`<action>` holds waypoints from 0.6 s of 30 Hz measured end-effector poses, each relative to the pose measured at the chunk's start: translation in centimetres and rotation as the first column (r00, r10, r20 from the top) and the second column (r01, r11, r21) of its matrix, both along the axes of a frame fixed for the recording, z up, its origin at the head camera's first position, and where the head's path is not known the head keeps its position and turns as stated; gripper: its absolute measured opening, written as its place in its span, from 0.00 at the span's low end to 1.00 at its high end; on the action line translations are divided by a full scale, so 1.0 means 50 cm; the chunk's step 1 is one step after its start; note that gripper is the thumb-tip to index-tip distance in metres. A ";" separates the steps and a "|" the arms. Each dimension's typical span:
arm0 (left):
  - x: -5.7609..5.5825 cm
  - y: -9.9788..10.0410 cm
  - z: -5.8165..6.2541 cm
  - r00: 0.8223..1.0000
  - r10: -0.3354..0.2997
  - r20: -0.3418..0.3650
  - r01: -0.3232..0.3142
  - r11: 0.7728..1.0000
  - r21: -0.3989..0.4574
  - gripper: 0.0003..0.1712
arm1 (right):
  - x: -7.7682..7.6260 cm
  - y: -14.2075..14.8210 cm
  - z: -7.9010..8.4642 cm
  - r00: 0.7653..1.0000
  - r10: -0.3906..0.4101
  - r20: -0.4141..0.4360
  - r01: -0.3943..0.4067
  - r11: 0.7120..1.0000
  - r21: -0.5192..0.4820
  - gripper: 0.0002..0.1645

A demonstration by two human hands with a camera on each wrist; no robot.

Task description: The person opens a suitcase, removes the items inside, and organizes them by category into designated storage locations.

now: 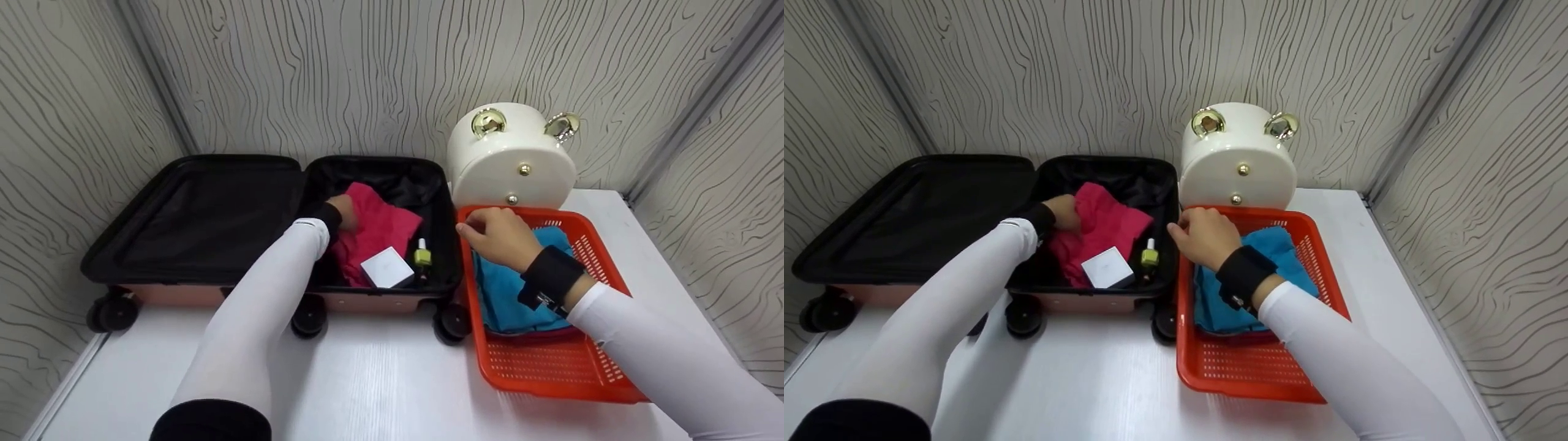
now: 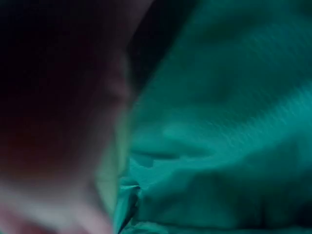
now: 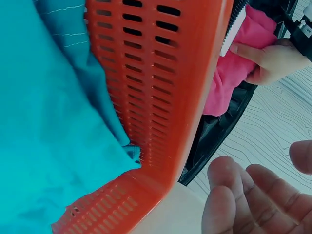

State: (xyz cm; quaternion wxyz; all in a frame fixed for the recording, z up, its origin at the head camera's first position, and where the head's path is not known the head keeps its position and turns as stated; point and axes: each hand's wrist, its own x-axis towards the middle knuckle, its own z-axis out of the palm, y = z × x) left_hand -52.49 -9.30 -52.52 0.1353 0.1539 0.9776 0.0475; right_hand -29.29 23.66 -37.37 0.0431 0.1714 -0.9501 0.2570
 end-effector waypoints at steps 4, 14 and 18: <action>0.095 0.016 0.137 0.993 0.119 0.026 -0.122 0.965 0.231 0.26 | -0.005 -0.004 0.001 1.000 0.004 0.022 -0.003 1.000 -0.013 0.16; -0.047 0.026 0.114 0.987 0.130 -0.100 -0.064 0.866 0.496 0.13 | -0.018 -0.017 -0.006 0.976 0.065 0.208 -0.025 0.982 -0.189 0.17; 0.108 0.066 0.272 0.989 0.092 -0.117 -0.008 0.816 0.577 0.15 | -0.026 -0.031 -0.002 0.948 0.065 0.313 0.034 0.953 -0.300 0.22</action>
